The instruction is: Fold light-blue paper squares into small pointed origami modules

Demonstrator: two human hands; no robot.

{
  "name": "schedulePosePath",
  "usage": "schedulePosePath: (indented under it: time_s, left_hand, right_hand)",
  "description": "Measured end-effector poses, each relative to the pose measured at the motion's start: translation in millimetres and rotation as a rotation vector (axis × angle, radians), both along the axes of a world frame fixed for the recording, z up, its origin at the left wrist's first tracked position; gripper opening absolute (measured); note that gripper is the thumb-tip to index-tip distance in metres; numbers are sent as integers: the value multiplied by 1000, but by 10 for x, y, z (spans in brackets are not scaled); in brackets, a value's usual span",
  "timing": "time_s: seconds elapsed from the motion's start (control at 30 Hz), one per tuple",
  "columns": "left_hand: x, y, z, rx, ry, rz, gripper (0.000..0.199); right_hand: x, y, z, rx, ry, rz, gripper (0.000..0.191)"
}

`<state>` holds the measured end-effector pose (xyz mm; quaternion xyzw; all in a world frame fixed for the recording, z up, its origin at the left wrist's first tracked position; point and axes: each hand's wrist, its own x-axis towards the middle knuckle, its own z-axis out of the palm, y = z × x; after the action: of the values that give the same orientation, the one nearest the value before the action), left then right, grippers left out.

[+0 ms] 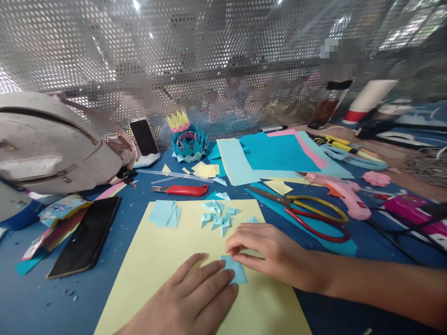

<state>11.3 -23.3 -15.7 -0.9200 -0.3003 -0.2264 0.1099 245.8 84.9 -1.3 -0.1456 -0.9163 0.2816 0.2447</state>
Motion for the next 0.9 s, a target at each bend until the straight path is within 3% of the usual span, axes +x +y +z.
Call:
schedulePosePath:
  time_s: [0.1,0.27,0.47,0.9]
  left_hand:
    - [-6,13,51,-46,98,-21,31]
    - [0,20,131,-35,105,7,33]
    - [8,-23,139,-129,155,100,42]
    - [-18,-11,132,-71,170,77,42]
  right_hand:
    - [6,18,2,89,21,55,17]
    - [3,47,-16,101,56,106,16]
    - [18,34,16,169,30,134,22]
    - [68,145,40,203,19,264,18]
